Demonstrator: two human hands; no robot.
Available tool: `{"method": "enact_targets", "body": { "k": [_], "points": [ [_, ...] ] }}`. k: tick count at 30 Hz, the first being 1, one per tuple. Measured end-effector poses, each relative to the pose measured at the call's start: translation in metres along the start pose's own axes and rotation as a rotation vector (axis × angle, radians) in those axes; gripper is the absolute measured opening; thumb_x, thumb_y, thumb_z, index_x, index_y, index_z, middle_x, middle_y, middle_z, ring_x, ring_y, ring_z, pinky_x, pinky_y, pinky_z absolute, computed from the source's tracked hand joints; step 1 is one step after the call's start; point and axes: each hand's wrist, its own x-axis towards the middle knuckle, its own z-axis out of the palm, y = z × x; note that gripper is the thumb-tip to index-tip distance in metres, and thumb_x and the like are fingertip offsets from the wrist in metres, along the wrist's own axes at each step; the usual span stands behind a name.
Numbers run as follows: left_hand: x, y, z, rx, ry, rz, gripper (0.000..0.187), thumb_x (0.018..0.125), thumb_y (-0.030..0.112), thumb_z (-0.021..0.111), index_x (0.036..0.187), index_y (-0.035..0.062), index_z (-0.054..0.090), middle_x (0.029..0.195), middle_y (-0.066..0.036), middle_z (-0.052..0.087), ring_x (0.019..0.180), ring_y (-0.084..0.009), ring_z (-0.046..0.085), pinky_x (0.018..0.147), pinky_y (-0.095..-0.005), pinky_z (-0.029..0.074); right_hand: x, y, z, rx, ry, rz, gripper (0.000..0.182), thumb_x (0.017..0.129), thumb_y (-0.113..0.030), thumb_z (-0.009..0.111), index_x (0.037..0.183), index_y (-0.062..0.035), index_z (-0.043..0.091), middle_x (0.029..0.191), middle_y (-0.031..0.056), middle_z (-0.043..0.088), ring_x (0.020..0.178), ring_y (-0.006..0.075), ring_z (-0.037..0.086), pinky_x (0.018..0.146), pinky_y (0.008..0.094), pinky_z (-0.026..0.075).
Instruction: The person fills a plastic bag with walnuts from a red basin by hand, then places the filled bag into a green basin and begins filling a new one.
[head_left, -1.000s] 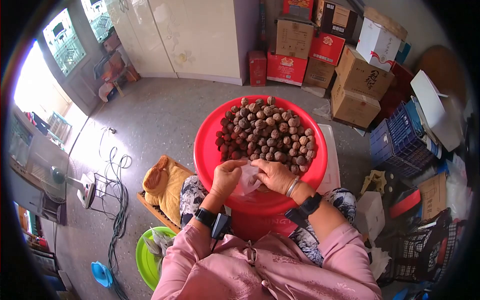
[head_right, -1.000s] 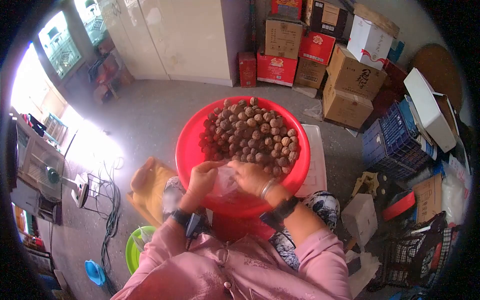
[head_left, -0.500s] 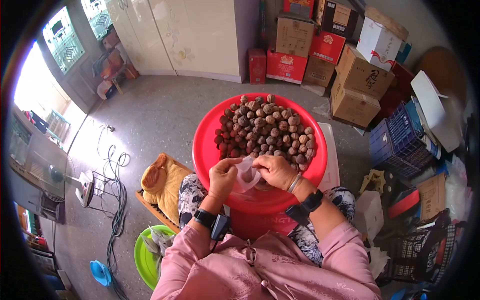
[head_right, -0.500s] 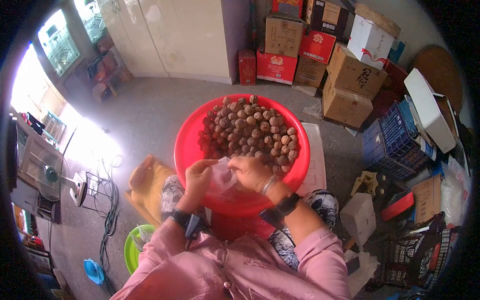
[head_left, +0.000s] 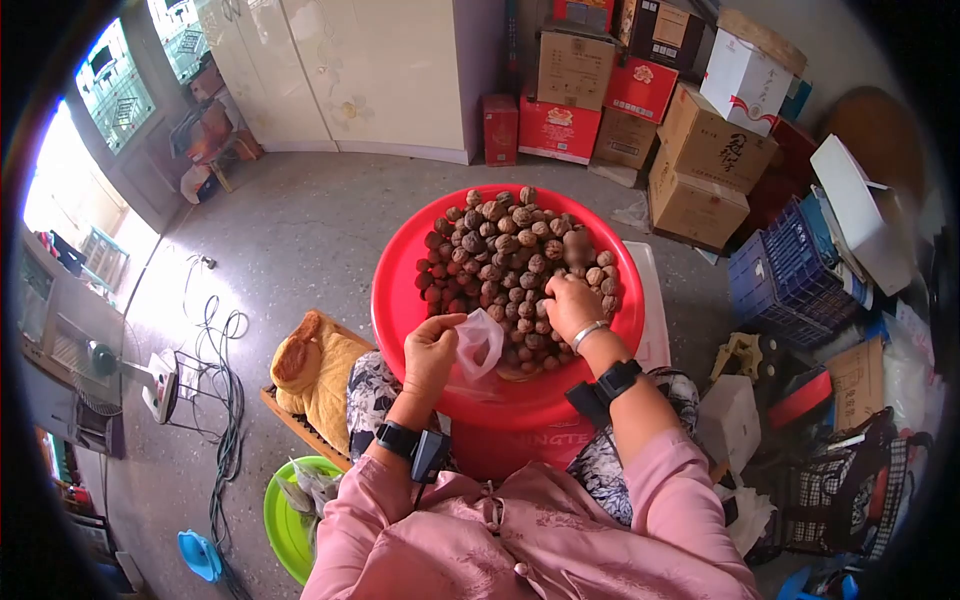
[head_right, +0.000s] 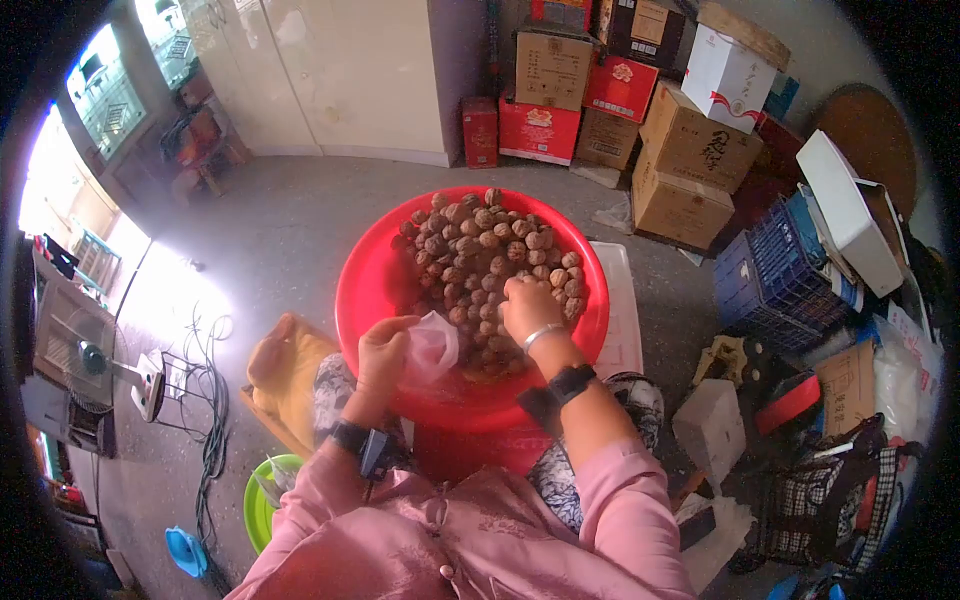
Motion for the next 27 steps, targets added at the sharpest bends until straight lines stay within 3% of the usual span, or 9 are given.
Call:
{"method": "enact_targets", "body": {
  "k": [2, 11, 21, 24, 27],
  "points": [
    [0.001, -0.003, 0.001, 0.04, -0.014, 0.027, 0.024, 0.088, 0.001, 0.052, 0.105, -0.0012, 0.07, 0.085, 0.0, 0.067, 0.069, -0.0033, 0.055, 0.061, -0.018, 0.044, 0.001, 0.002, 0.009, -0.065, -0.101, 0.048, 0.019, 0.082, -0.018, 0.066, 0.094, -0.0045, 0.061, 0.105, 0.0208, 0.062, 0.098, 0.0395, 0.062, 0.084, 0.0479, 0.051],
    [0.003, -0.003, 0.0, 0.039, -0.093, -0.002, 0.025, 0.091, 0.0, 0.05, 0.109, -0.0011, 0.068, 0.094, -0.002, 0.068, 0.081, -0.0055, 0.058, 0.072, -0.0193, 0.047, 0.005, 0.008, 0.028, -0.151, -0.254, 0.127, 0.028, 0.084, -0.025, 0.068, 0.102, -0.0045, 0.062, 0.108, 0.021, 0.063, 0.101, 0.0393, 0.063, 0.085, 0.0481, 0.051],
    [0.005, -0.007, 0.0, 0.067, -0.096, -0.012, 0.024, 0.092, 0.002, 0.051, 0.109, -0.0005, 0.068, 0.092, -0.001, 0.068, 0.08, -0.0055, 0.058, 0.071, -0.0197, 0.047, 0.007, 0.007, 0.028, -0.124, -0.26, 0.097, 0.031, 0.082, -0.023, 0.07, 0.103, -0.0033, 0.059, 0.101, 0.0227, 0.065, 0.098, 0.0408, 0.063, 0.086, 0.0484, 0.051],
    [0.007, -0.009, 0.0, 0.066, -0.098, -0.014, 0.024, 0.092, 0.002, 0.051, 0.109, -0.0002, 0.068, 0.092, -0.001, 0.067, 0.08, -0.0055, 0.058, 0.071, -0.0202, 0.048, 0.009, 0.006, 0.028, -0.057, -0.256, 0.156, 0.03, 0.081, -0.02, 0.07, 0.102, -0.0032, 0.057, 0.098, 0.0222, 0.066, 0.097, 0.0408, 0.063, 0.085, 0.0478, 0.051],
    [0.007, -0.01, 0.0, 0.074, -0.086, -0.007, 0.024, 0.091, 0.002, 0.052, 0.108, -0.0003, 0.068, 0.091, -0.002, 0.067, 0.079, -0.0055, 0.057, 0.071, -0.0206, 0.048, 0.008, 0.004, 0.027, 0.165, -0.121, 0.127, 0.033, 0.076, -0.016, 0.072, 0.102, -0.0037, 0.056, 0.1, 0.0205, 0.066, 0.098, 0.0389, 0.064, 0.084, 0.0454, 0.05]
  ]
}}
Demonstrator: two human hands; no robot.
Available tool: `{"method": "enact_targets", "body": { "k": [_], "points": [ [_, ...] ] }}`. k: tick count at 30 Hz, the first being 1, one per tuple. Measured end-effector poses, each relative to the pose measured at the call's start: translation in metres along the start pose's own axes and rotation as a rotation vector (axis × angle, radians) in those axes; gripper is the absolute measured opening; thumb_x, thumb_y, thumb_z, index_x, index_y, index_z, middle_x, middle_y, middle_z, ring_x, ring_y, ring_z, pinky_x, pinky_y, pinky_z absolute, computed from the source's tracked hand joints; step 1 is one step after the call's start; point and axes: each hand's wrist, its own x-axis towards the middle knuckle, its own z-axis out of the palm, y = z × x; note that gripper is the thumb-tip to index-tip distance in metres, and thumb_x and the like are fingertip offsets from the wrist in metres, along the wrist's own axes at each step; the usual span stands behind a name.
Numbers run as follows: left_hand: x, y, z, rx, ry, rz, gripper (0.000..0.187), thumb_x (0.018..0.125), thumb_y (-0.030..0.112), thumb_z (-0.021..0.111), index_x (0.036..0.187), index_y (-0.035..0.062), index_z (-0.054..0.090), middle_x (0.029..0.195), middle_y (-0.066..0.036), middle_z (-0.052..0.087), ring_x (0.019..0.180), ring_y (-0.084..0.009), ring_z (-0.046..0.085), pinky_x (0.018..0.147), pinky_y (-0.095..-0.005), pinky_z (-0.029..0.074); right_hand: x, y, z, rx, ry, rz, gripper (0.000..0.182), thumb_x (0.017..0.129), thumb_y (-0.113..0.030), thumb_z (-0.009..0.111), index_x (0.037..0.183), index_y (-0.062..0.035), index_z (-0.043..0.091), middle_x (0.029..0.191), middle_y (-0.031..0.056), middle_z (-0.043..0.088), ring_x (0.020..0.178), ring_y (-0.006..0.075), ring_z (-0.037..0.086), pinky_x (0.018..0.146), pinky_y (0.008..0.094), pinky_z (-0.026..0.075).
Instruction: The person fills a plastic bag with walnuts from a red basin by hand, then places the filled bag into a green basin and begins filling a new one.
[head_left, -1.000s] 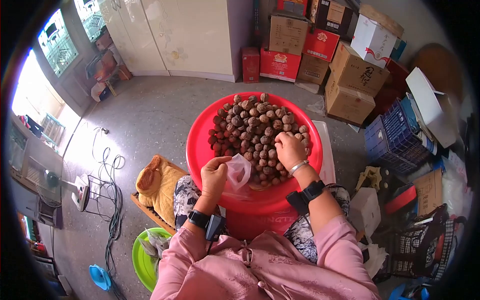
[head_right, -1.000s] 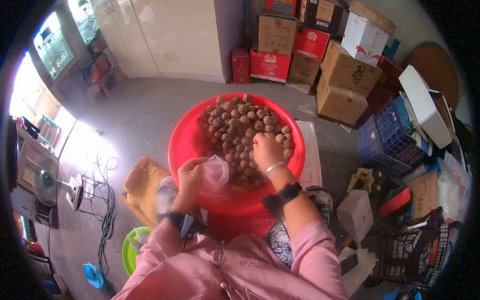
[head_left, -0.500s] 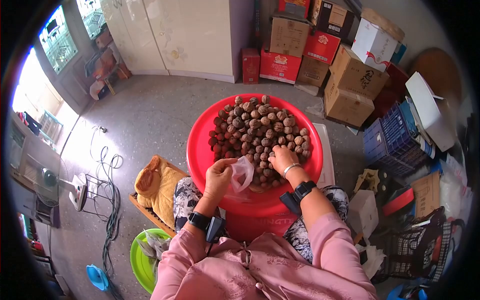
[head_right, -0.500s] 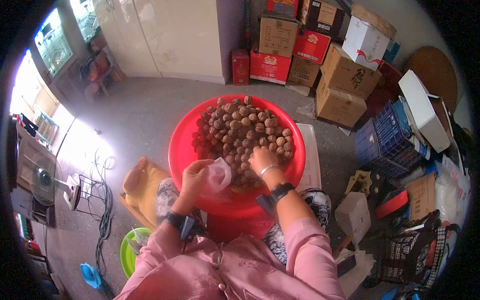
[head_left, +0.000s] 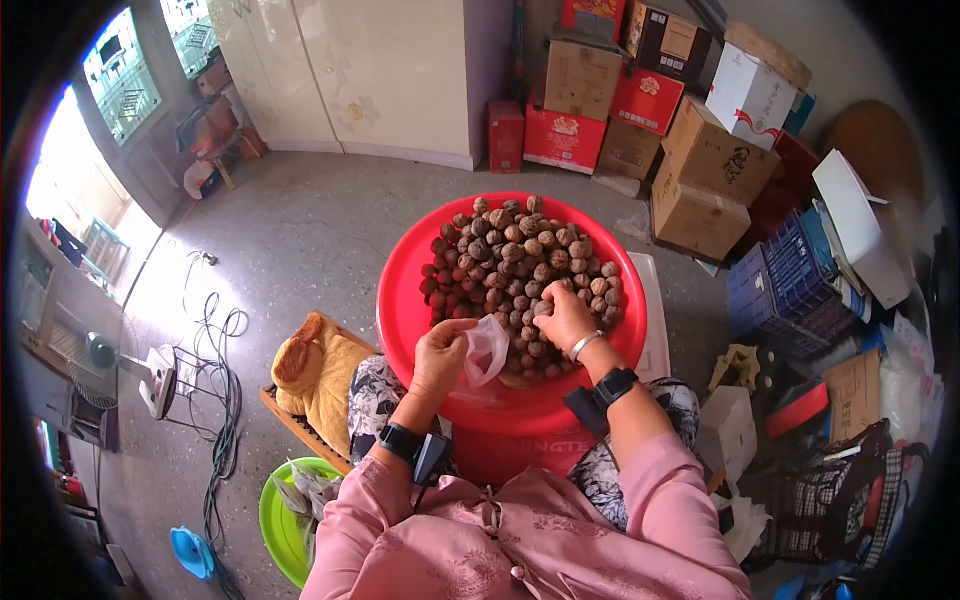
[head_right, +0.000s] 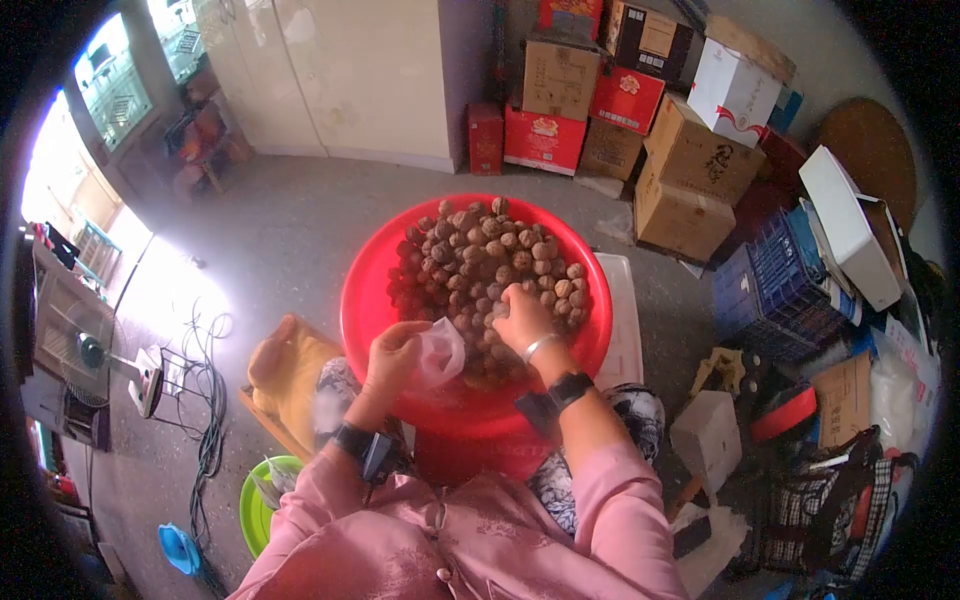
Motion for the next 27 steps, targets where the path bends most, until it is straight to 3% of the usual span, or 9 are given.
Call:
{"method": "enact_targets", "body": {
  "k": [2, 8, 18, 20, 21, 27],
  "points": [
    [0.0, 0.001, 0.0, -0.007, -0.001, -0.015, 0.024, 0.091, 0.002, 0.052, 0.108, -0.0006, 0.068, 0.09, -0.002, 0.067, 0.078, -0.0055, 0.057, 0.071, -0.0207, 0.047, -0.003, -0.005, -0.005, 0.235, 0.058, -0.078, 0.037, 0.072, -0.015, 0.074, 0.104, -0.0041, 0.057, 0.101, 0.0183, 0.066, 0.097, 0.0368, 0.063, 0.084, 0.0432, 0.05],
    [0.004, -0.009, 0.004, -0.104, 0.013, 0.057, 0.029, 0.09, 0.0, 0.053, 0.118, 0.0005, 0.062, 0.093, -0.002, 0.066, 0.079, -0.0076, 0.059, 0.072, -0.021, 0.048, -0.005, 0.004, -0.009, 0.478, 0.065, -0.159, 0.038, 0.068, -0.014, 0.077, 0.101, -0.0048, 0.06, 0.101, 0.0144, 0.065, 0.096, 0.0312, 0.063, 0.084, 0.0396, 0.051],
    [0.002, 0.008, 0.003, 0.01, 0.034, -0.046, 0.027, 0.093, 0.007, 0.056, 0.119, 0.0025, 0.06, 0.082, -0.001, 0.063, 0.062, -0.0064, 0.055, 0.053, -0.0216, 0.045, -0.021, -0.021, -0.033, 0.444, 0.082, -0.245, 0.037, 0.071, -0.014, 0.078, 0.102, -0.0051, 0.062, 0.098, 0.0127, 0.066, 0.094, 0.0262, 0.065, 0.083, 0.0357, 0.051],
    [0.003, 0.004, 0.002, -0.005, 0.016, -0.031, 0.025, 0.094, 0.011, 0.056, 0.118, 0.0032, 0.061, 0.081, -0.002, 0.063, 0.06, -0.007, 0.055, 0.051, -0.022, 0.045, -0.032, -0.037, -0.045, 0.66, -0.109, -0.036, 0.034, 0.074, -0.016, 0.077, 0.102, -0.0049, 0.061, 0.099, 0.0124, 0.068, 0.095, 0.0245, 0.066, 0.084, 0.0348, 0.051],
    [0.004, 0.003, 0.002, -0.002, 0.017, -0.031, 0.025, 0.094, 0.011, 0.056, 0.118, 0.0032, 0.061, 0.081, -0.002, 0.063, 0.06, -0.007, 0.055, 0.051, -0.022, 0.045, -0.032, -0.035, -0.04, 0.663, -0.11, -0.037, 0.034, 0.074, -0.016, 0.077, 0.102, -0.0049, 0.061, 0.099, 0.0124, 0.068, 0.095, 0.0245, 0.066, 0.084, 0.0348, 0.051],
    [0.003, 0.006, 0.002, 0.009, 0.005, -0.045, 0.024, 0.095, 0.013, 0.055, 0.116, 0.0045, 0.062, 0.077, -0.001, 0.062, 0.056, -0.0069, 0.055, 0.047, -0.021, 0.044, -0.036, -0.046, -0.032, 0.594, 0.045, -0.303, 0.033, 0.08, -0.017, 0.074, 0.108, -0.0045, 0.061, 0.1, 0.0103, 0.069, 0.092, 0.021, 0.066, 0.081, 0.0338, 0.052]
  ]
}}
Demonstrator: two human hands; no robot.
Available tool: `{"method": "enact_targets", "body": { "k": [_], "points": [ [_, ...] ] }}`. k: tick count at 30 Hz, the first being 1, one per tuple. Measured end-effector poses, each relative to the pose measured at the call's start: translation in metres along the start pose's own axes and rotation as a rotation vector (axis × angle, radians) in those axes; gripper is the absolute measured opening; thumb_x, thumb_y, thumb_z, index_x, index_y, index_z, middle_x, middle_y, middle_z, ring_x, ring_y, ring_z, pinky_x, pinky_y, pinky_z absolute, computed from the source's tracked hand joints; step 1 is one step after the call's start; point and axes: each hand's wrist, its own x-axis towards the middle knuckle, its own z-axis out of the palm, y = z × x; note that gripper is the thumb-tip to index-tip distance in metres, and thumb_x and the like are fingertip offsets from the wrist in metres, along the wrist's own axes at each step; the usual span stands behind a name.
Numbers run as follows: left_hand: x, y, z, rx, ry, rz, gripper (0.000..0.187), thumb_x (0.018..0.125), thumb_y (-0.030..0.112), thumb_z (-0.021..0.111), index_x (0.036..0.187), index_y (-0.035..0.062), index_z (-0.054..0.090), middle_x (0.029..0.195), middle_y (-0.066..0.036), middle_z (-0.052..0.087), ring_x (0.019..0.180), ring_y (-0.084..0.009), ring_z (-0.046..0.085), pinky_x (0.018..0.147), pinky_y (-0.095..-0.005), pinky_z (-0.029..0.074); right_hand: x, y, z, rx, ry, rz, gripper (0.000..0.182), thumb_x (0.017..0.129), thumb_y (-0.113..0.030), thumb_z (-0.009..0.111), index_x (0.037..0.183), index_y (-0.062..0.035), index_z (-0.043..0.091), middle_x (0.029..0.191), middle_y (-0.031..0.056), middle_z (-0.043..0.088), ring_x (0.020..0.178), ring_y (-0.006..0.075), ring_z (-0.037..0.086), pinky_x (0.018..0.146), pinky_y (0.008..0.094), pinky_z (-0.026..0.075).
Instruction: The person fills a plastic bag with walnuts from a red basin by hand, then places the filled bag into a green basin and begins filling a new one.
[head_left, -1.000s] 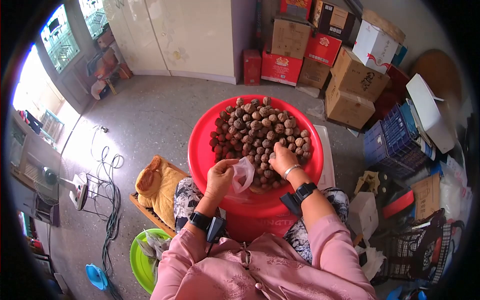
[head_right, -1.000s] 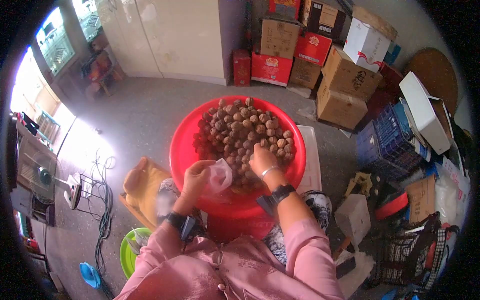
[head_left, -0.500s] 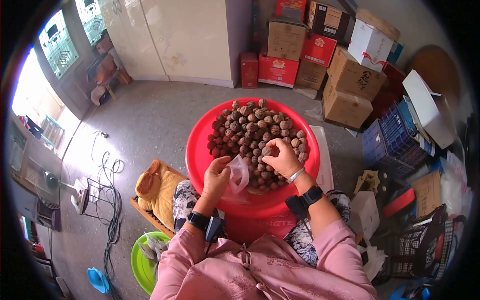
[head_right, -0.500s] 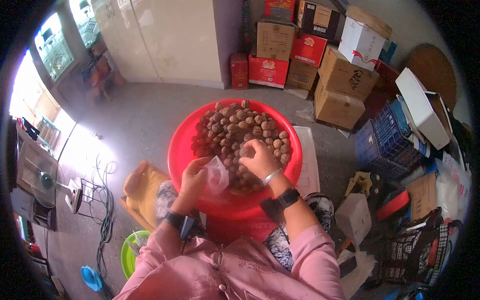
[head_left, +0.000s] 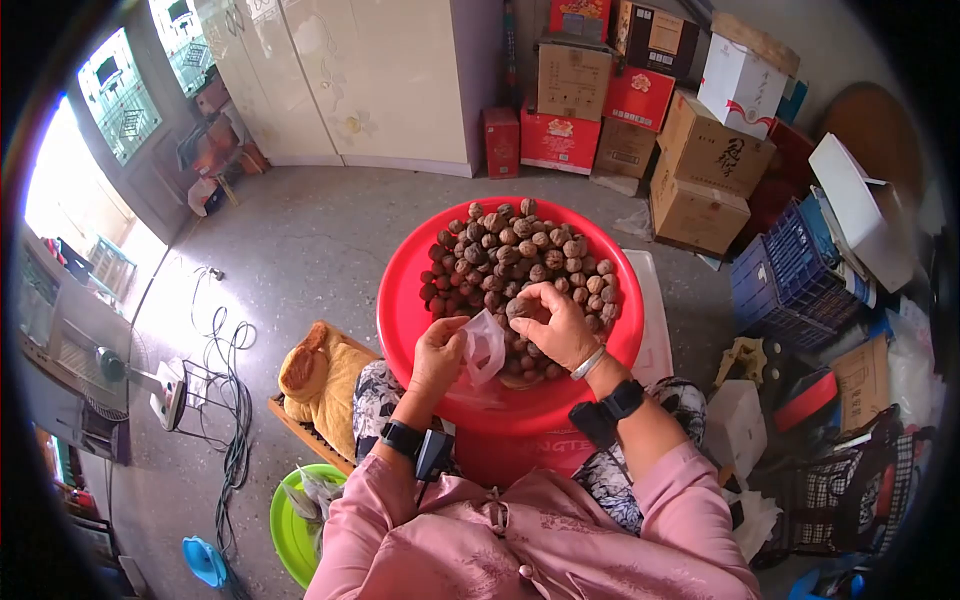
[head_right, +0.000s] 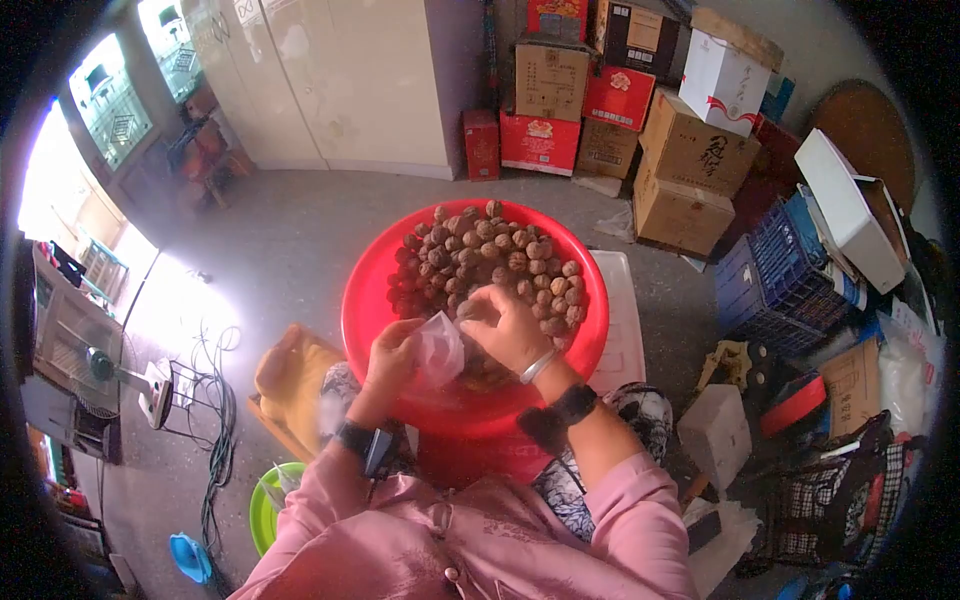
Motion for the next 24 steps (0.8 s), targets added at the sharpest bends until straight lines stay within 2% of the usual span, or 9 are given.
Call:
{"method": "enact_targets", "body": {
  "k": [4, 7, 9, 11, 13, 14, 15, 18, 24],
  "points": [
    [-0.002, 0.008, 0.001, 0.024, -0.016, -0.041, 0.023, 0.095, 0.014, 0.054, 0.114, 0.0048, 0.064, 0.072, -0.001, 0.06, 0.051, -0.0072, 0.053, 0.043, -0.0213, 0.042, -0.002, -0.028, 0.002, 0.009, 0.011, 0.029, 0.037, 0.079, -0.013, 0.076, 0.112, -0.0063, 0.06, 0.099, 0.0047, 0.066, 0.093, 0.0148, 0.063, 0.085, 0.0304, 0.05],
    [-0.002, 0.008, 0.002, -0.002, -0.026, -0.052, 0.023, 0.095, 0.014, 0.053, 0.114, 0.0047, 0.064, 0.069, -0.001, 0.059, 0.049, -0.007, 0.051, 0.042, -0.0215, 0.041, -0.001, -0.026, 0.008, -0.093, 0.047, -0.116, 0.043, 0.077, -0.017, 0.077, 0.114, -0.0052, 0.06, 0.105, 0.0105, 0.067, 0.091, 0.0237, 0.066, 0.081, 0.0333, 0.052],
    [-0.002, 0.008, 0.002, -0.011, -0.031, -0.061, 0.023, 0.096, 0.013, 0.053, 0.114, 0.0046, 0.064, 0.068, 0.0, 0.058, 0.048, -0.0068, 0.05, 0.042, -0.0214, 0.04, 0.002, -0.013, 0.016, -0.295, 0.069, -0.46, 0.045, 0.075, -0.016, 0.079, 0.115, -0.0051, 0.06, 0.104, 0.0111, 0.066, 0.088, 0.0253, 0.065, 0.077, 0.0344, 0.052],
    [-0.001, 0.006, 0.002, -0.04, -0.016, -0.073, 0.022, 0.095, 0.013, 0.053, 0.113, 0.0037, 0.063, 0.067, 0.0, 0.057, 0.047, -0.0066, 0.049, 0.041, -0.0214, 0.038, 0.001, -0.002, 0.018, -0.258, 0.106, -0.429, 0.04, 0.077, -0.019, 0.078, 0.111, -0.0042, 0.062, 0.101, 0.012, 0.066, 0.086, 0.028, 0.064, 0.075, 0.037, 0.052],
    [-0.001, 0.004, 0.001, -0.055, -0.023, -0.06, 0.022, 0.096, 0.012, 0.053, 0.113, 0.0029, 0.063, 0.067, 0.0, 0.057, 0.047, -0.0064, 0.048, 0.041, -0.0213, 0.038, 0.003, 0.002, 0.009, -0.239, 0.065, -0.06, 0.032, 0.079, -0.015, 0.075, 0.106, -0.0037, 0.063, 0.099, 0.0121, 0.067, 0.09, 0.0282, 0.064, 0.079, 0.037, 0.051],
    [0.0, 0.003, 0.001, -0.07, -0.029, -0.046, 0.022, 0.096, 0.012, 0.052, 0.112, 0.0022, 0.063, 0.067, 0.0, 0.057, 0.047, -0.0063, 0.048, 0.041, -0.0212, 0.038, 0.007, 0.009, 0.005, -0.246, 0.117, -0.055, 0.026, 0.08, -0.014, 0.074, 0.1, -0.0024, 0.064, 0.096, 0.0128, 0.067, 0.083, 0.0257, 0.066, 0.074, 0.0354, 0.052],
    [0.0, 0.003, 0.001, -0.071, -0.029, -0.046, 0.022, 0.096, 0.012, 0.052, 0.112, 0.0022, 0.063, 0.067, 0.0, 0.057, 0.047, -0.0063, 0.048, 0.041, -0.0212, 0.038, 0.009, 0.015, 0.002, -0.316, 0.178, -0.044, 0.023, 0.081, -0.018, 0.073, 0.097, -0.0034, 0.064, 0.092, 0.0142, 0.066, 0.081, 0.0305, 0.065, 0.072, 0.0396, 0.052],
    [0.001, 0.002, 0.001, -0.074, -0.037, -0.029, 0.021, 0.096, 0.011, 0.052, 0.112, 0.0013, 0.062, 0.067, 0.001, 0.057, 0.047, -0.006, 0.048, 0.042, -0.0211, 0.038, 0.015, 0.035, -0.006, -0.338, 0.229, 0.145, 0.018, 0.079, -0.015, 0.073, 0.092, -0.0048, 0.064, 0.092, 0.0147, 0.067, 0.087, 0.0326, 0.064, 0.075, 0.0411, 0.051],
    [0.001, -0.001, 0.001, -0.07, -0.032, -0.009, 0.021, 0.096, 0.011, 0.053, 0.112, 0.0009, 0.062, 0.069, 0.001, 0.058, 0.049, -0.005, 0.048, 0.043, -0.0209, 0.038, 0.01, 0.049, -0.004, -0.594, 0.089, 0.127, 0.018, 0.08, -0.017, 0.071, 0.094, -0.0086, 0.064, 0.093, 0.0153, 0.067, 0.089, 0.0365, 0.064, 0.078, 0.0461, 0.051]
  ]
}}
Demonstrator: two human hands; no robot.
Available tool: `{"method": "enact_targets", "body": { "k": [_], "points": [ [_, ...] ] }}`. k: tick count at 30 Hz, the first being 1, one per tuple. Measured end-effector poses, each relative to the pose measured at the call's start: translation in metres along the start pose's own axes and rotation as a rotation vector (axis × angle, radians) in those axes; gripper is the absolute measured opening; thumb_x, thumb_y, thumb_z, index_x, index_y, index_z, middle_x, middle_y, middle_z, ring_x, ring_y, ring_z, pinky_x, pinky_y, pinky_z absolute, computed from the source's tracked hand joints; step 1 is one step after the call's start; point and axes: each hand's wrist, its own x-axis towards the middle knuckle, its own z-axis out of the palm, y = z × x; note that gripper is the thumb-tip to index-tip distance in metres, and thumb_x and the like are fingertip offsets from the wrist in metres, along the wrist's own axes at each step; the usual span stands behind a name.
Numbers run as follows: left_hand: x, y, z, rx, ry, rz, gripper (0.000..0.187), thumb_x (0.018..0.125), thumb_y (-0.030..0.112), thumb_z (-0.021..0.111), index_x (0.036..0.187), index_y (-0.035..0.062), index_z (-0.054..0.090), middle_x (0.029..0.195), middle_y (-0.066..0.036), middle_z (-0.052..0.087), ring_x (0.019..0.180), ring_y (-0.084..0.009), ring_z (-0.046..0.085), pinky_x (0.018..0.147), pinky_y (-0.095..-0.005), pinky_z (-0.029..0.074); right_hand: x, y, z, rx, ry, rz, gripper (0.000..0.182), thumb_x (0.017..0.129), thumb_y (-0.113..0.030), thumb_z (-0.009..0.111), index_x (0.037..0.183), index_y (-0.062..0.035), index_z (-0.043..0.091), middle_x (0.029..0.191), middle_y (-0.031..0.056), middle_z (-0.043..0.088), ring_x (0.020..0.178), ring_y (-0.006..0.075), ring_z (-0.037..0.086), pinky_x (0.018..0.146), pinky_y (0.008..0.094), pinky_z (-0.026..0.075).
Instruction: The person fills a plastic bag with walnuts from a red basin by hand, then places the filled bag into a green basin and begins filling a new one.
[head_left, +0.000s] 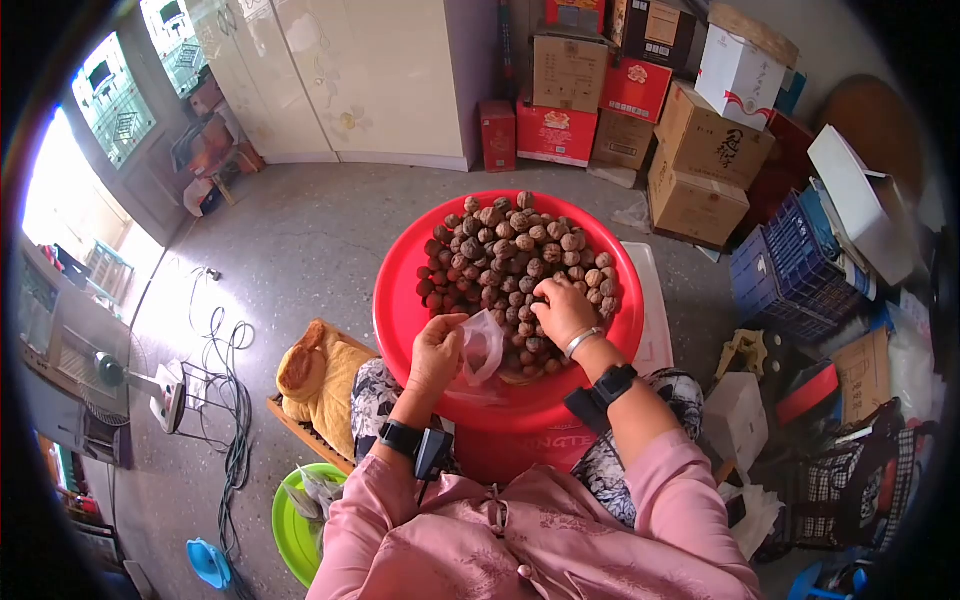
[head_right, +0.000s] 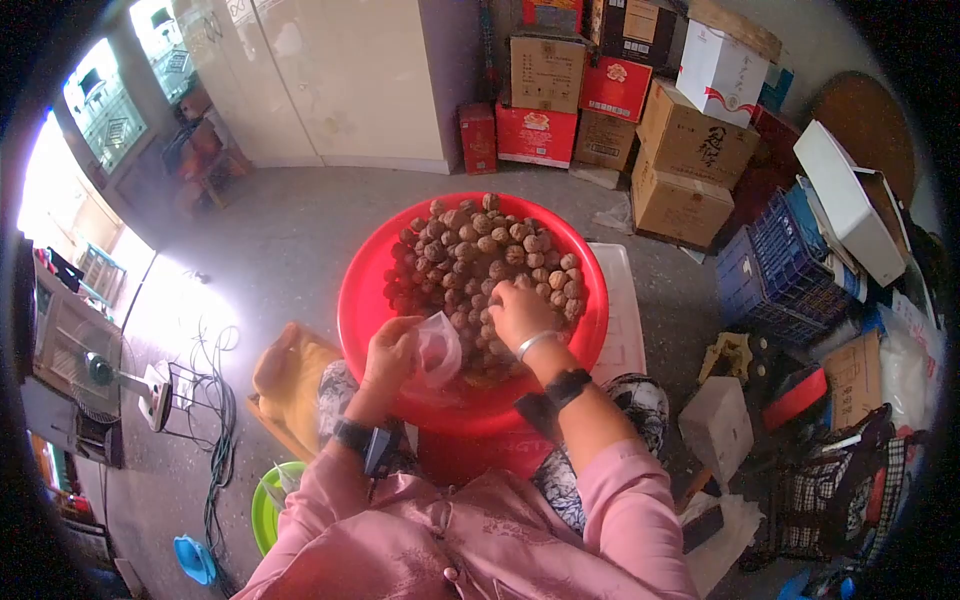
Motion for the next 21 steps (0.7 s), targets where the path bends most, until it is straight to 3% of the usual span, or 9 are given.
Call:
{"method": "enact_targets", "body": {
  "k": [6, 13, 19, 21],
  "points": [
    [0.0, -0.001, -0.001, 0.052, -0.015, 0.006, 0.021, 0.095, 0.01, 0.054, 0.111, 0.0003, 0.063, 0.075, 0.001, 0.06, 0.058, -0.0051, 0.053, 0.051, -0.0204, 0.043, -0.002, 0.001, 0.008, -0.121, -0.234, -0.08, 0.024, 0.082, -0.015, 0.065, 0.106, -0.0165, 0.066, 0.107, 0.0167, 0.058, 0.101, 0.0375, 0.06, 0.083, 0.0467, 0.049],
    [0.001, 0.0, -0.002, 0.075, -0.019, -0.011, 0.021, 0.094, 0.009, 0.054, 0.11, -0.0007, 0.064, 0.084, -0.001, 0.064, 0.071, -0.0055, 0.056, 0.062, -0.0209, 0.047, 0.0, 0.004, 0.018, -0.172, -0.285, -0.157, 0.021, 0.089, -0.016, 0.053, 0.104, -0.0193, 0.066, 0.104, 0.017, 0.058, 0.1, 0.0379, 0.06, 0.081, 0.0468, 0.049],
    [-0.002, 0.005, 0.0, 0.074, -0.025, -0.024, 0.022, 0.093, 0.009, 0.055, 0.11, -0.001, 0.064, 0.085, -0.002, 0.064, 0.073, -0.0068, 0.058, 0.064, -0.0216, 0.048, 0.005, 0.001, 0.018, -0.233, -0.291, -0.22, 0.016, 0.088, -0.014, 0.052, 0.1, -0.0118, 0.062, 0.104, 0.0183, 0.058, 0.099, 0.0392, 0.06, 0.081, 0.0475, 0.049],
    [-0.003, 0.006, 0.0, 0.068, -0.023, -0.021, 0.022, 0.093, 0.009, 0.055, 0.111, -0.001, 0.064, 0.085, -0.002, 0.065, 0.073, -0.007, 0.058, 0.064, -0.0218, 0.049, 0.006, -0.007, 0.014, -0.107, -0.307, -0.038, 0.014, 0.088, -0.013, 0.051, 0.098, -0.0081, 0.06, 0.103, 0.0195, 0.058, 0.098, 0.0399, 0.061, 0.082, 0.0486, 0.049]
  ]
}}
